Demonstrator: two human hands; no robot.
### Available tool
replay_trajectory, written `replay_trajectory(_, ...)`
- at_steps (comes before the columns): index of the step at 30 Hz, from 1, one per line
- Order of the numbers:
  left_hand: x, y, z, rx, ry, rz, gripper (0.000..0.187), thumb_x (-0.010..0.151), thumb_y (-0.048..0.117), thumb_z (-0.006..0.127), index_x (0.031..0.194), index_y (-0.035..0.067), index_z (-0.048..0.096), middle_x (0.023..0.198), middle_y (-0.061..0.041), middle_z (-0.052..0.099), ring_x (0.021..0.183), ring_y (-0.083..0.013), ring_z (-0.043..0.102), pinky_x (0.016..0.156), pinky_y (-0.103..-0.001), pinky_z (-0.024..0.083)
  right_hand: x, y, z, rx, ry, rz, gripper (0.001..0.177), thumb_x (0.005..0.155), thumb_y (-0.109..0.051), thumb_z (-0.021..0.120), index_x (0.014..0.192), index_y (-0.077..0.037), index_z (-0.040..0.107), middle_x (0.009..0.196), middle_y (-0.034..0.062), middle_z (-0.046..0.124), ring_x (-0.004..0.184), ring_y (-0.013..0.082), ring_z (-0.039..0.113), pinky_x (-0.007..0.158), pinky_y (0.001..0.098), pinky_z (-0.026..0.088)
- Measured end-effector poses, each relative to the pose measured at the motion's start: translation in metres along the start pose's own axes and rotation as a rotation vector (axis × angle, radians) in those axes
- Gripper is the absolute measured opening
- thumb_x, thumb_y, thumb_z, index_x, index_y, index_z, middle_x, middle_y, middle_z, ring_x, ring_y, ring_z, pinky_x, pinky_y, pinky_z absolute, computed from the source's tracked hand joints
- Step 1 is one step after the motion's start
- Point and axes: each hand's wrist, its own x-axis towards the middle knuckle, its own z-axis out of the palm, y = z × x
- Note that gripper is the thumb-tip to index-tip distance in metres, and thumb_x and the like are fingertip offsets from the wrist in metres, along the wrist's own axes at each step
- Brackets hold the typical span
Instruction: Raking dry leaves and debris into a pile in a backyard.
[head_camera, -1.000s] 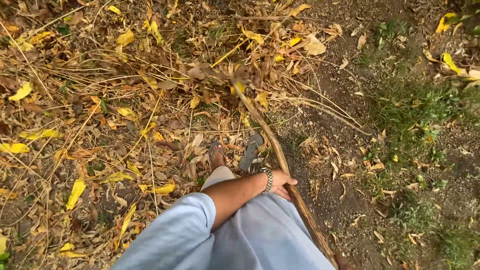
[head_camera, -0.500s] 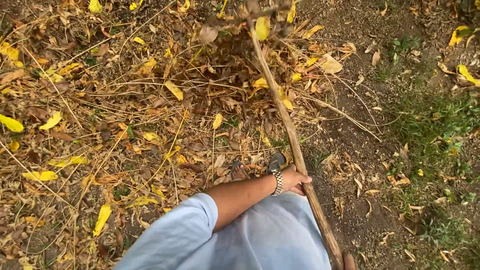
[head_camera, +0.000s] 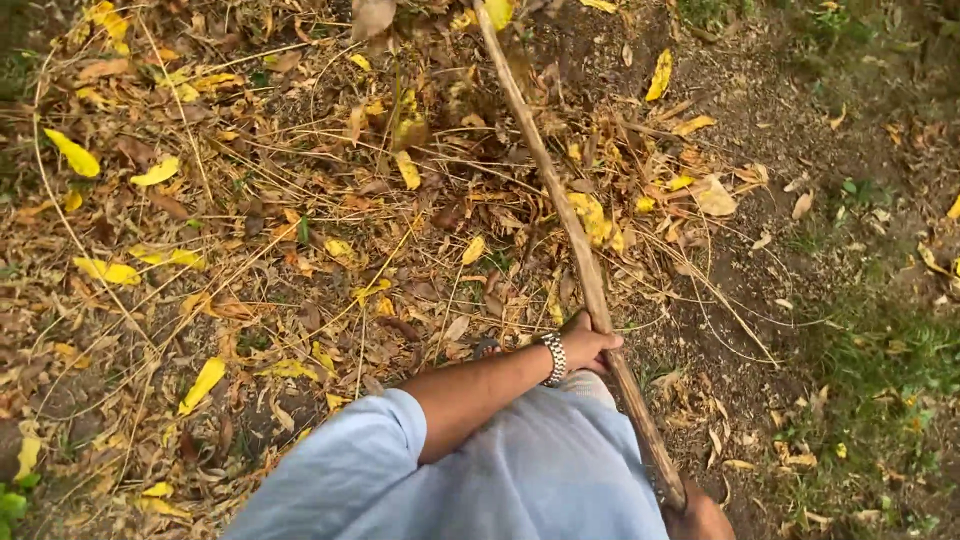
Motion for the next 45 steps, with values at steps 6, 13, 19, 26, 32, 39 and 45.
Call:
replay_trajectory(6,-0.018,0.085,-0.087,-0.037,0.195,0.053,0.048,0.091,0.008,0.067,0.128,0.002,0.038,0.114,-0.023,0.064,0.095,-0.0367,0.073,0.074,-0.051,0.067,-0.014,-0.225,-0.112,0.076,-0.099,-0.104,0.049,0.086,-0.018,0.073,0.133,-0.011,0.059,0.096,0.0210,0.077,0.092,0.0350,0.076,0.088,0.0447,0.059)
replay_trajectory(13,-0.041,0.091,-0.166,0.076,0.427,0.053,0.019,0.097,0.013,0.063,0.112,0.003,0.057,0.107,-0.014,0.072,0.088,-0.0241,0.075,0.073,-0.036,0.067,0.076,-0.377,-0.094,0.078,-0.148,-0.482,0.041,0.096,-0.012,0.055,0.137,-0.004,0.054,0.082,0.0162,0.069,0.064,0.0274,0.067,0.060,0.0418,0.060)
replay_trajectory(19,-0.097,0.013,-0.195,0.031,0.426,-0.039,0.036,0.108,0.037,0.046,0.125,0.008,0.060,0.114,-0.012,0.072,0.100,-0.0257,0.072,0.084,-0.039,0.061,0.073,-0.502,-0.090,0.243,-0.497,-0.372,0.023,0.098,-0.019,0.058,0.111,-0.001,0.064,0.072,0.0105,0.060,0.050,0.0170,0.048,0.043,0.0332,0.042)
replay_trajectory(26,-0.128,-0.036,-0.228,-0.104,0.543,-0.068,0.036,0.104,0.027,0.050,0.135,0.012,0.057,0.126,-0.008,0.069,0.111,-0.0297,0.072,0.095,-0.046,0.061,0.099,-0.419,-0.027,-0.221,-0.459,-0.378,0.047,0.090,-0.001,0.062,0.134,-0.004,0.048,0.086,0.0120,0.062,0.056,0.0152,0.054,0.043,0.0315,0.046)
replay_trajectory(32,-0.087,-0.077,-0.217,-0.128,0.553,-0.027,0.036,0.100,0.030,0.063,0.129,0.009,0.061,0.127,-0.013,0.068,0.108,-0.0324,0.072,0.092,-0.050,0.061,0.009,-0.382,-0.085,-0.223,-0.500,-0.246,0.050,0.095,-0.010,0.055,0.143,-0.012,0.040,0.089,0.0195,0.064,0.051,0.0225,0.051,0.041,0.0381,0.043)
replay_trajectory(39,-0.067,-0.079,-0.140,-0.032,0.568,-0.067,0.036,0.098,0.037,0.068,0.120,0.008,0.066,0.113,-0.012,0.069,0.098,-0.0315,0.072,0.078,-0.048,0.065,-0.018,-0.299,-0.098,-0.223,-0.525,-0.284,0.052,0.091,-0.007,0.050,0.142,-0.012,0.044,0.084,0.0200,0.068,0.051,0.0253,0.054,0.043,0.0407,0.045)
replay_trajectory(45,-0.072,-0.100,-0.096,0.005,0.635,-0.118,0.032,0.099,0.029,0.067,0.122,0.008,0.062,0.106,-0.017,0.073,0.088,-0.0311,0.077,0.071,-0.043,0.069,-0.015,-0.198,-0.078,-0.250,-0.426,-0.543,0.041,0.087,-0.011,0.059,0.128,-0.004,0.053,0.096,0.0181,0.071,0.087,0.0304,0.069,0.082,0.0448,0.057)
